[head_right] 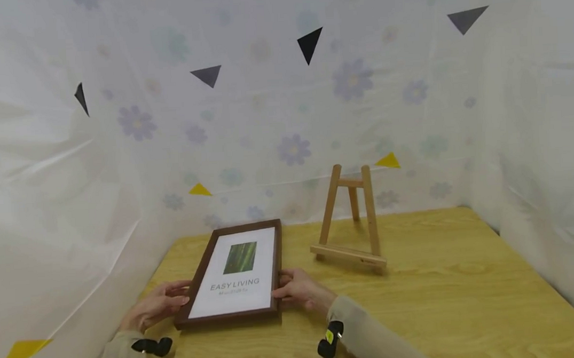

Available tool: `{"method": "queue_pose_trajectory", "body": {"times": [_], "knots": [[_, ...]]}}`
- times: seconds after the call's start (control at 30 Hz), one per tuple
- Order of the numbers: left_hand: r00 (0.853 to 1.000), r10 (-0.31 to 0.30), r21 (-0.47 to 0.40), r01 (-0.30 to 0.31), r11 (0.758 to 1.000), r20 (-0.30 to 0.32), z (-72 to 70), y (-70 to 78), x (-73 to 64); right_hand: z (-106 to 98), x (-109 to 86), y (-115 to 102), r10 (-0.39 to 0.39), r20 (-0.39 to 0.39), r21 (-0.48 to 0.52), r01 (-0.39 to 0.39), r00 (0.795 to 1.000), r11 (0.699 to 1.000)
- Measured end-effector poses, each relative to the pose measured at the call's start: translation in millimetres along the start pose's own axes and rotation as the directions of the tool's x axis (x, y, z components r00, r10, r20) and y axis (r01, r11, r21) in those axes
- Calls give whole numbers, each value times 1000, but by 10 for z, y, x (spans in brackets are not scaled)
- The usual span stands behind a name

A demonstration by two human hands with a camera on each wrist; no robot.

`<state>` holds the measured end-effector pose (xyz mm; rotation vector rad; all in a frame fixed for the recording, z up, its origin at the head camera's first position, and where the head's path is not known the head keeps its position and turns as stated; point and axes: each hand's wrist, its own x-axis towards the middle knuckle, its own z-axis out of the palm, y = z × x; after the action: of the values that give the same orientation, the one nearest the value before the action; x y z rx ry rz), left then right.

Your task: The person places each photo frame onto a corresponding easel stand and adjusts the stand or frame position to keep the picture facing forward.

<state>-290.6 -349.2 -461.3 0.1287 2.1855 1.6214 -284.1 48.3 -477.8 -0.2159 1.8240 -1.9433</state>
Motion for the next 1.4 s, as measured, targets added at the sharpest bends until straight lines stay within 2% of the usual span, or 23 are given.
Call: {"method": "queue_pose_trajectory", "body": {"times": [0.2, 0.37, 0.5, 0.6, 0.67, 0.73, 0.93, 1.03, 1.2, 1.3, 1.4], "knots": [[1000, 9, 1, -9, 1000, -9, -10, 14, -4, -24, -14, -18, -5, 16, 5, 5, 1000, 1000], [996, 74, -34, -72, 997, 53, -12, 14, -26, -48, -32, -26, -5, -5, 0, 5, 1000, 1000], [981, 141, -40, -137, 990, 136, -6, -16, -19, -74, -24, -27, -24, -14, 8, 24, 1000, 1000], [961, 191, -61, -182, 981, 199, 5, -39, -1, -102, -21, -26, -36, -4, 31, 36, 999, 999], [948, 218, -72, -207, 976, 230, 8, -53, 10, -124, -23, -22, -42, 3, 39, 42, 999, 998], [942, 234, -73, -223, 972, 242, 9, -66, 16, -144, -27, -20, -39, 7, 50, 38, 999, 998], [953, 199, -37, -196, 980, 227, 6, -100, -10, -162, -48, -14, -31, 30, 63, 29, 999, 998], [948, 203, -57, -195, 979, 247, 7, -113, -12, -163, -47, -11, -34, 34, 69, 32, 999, 997], [937, 241, -72, -230, 970, 251, 8, -85, -3, -188, -35, -16, -45, 44, 85, 41, 998, 996], [946, 231, -74, -219, 973, 227, 27, -29, 5, -210, -32, -27, -46, 34, 93, 43, 998, 995], [958, 192, -104, -173, 979, 213, 55, 18, -2, -226, -35, -30, -46, 21, 99, 44, 999, 994]]}}
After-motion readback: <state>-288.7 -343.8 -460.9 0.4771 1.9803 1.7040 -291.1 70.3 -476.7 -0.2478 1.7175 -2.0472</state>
